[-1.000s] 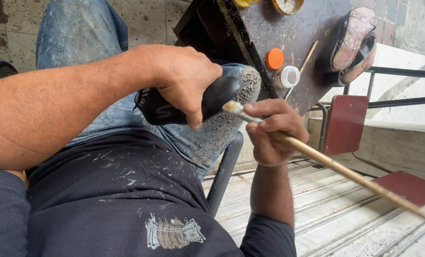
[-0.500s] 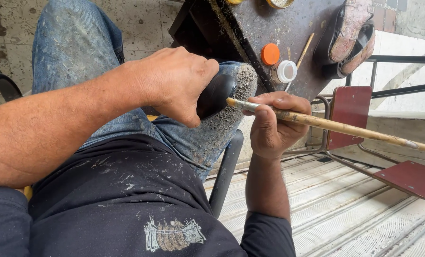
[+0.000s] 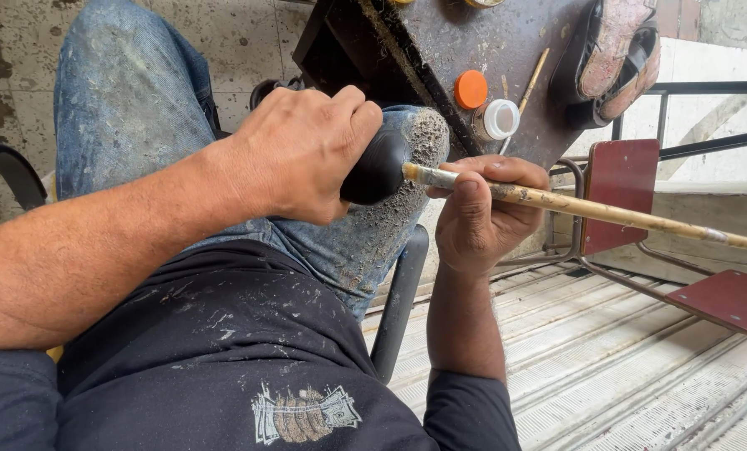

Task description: Applying adhesive to the sole and edges of a shoe using a brush for repair

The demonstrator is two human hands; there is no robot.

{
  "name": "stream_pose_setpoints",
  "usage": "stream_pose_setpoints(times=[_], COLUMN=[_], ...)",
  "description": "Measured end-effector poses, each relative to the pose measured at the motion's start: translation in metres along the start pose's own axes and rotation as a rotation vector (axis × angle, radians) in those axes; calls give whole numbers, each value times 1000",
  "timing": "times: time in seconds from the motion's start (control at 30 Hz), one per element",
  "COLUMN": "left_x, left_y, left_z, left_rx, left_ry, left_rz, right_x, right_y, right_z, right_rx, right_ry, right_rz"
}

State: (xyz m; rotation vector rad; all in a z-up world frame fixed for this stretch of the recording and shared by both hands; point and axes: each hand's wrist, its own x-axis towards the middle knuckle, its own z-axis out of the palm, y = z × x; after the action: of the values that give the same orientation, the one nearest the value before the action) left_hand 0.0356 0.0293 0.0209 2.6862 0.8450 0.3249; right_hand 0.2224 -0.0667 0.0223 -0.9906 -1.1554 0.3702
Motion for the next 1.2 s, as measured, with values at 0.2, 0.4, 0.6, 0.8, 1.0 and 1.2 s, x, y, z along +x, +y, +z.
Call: stream_pose_setpoints(times=[0.2,0.4,0.6,0.8,1.0,1.2], left_x=[-7,-12,-19,-38,-80,-50], left_y=[-1,4,3,-29,-69,-63], left_z=[11,21,27,21,3,29], left_rx=[52,-63,-166,-430,-808,-1538], left_ry=[305,678,833,720,462,322], left_rz=[111,234,270,315,41,-215], right_x=[-4,-3,-14,-23,60,82], right_y=[4,13,7,-22,41,81], right_z=[0,21,20,13,-112,-142], right_rx=[72,4,285,139,-268,-641], right_ry=[16,-60,-73,-383,-44,-53], right_rz=[110,-116,81,57,133,432])
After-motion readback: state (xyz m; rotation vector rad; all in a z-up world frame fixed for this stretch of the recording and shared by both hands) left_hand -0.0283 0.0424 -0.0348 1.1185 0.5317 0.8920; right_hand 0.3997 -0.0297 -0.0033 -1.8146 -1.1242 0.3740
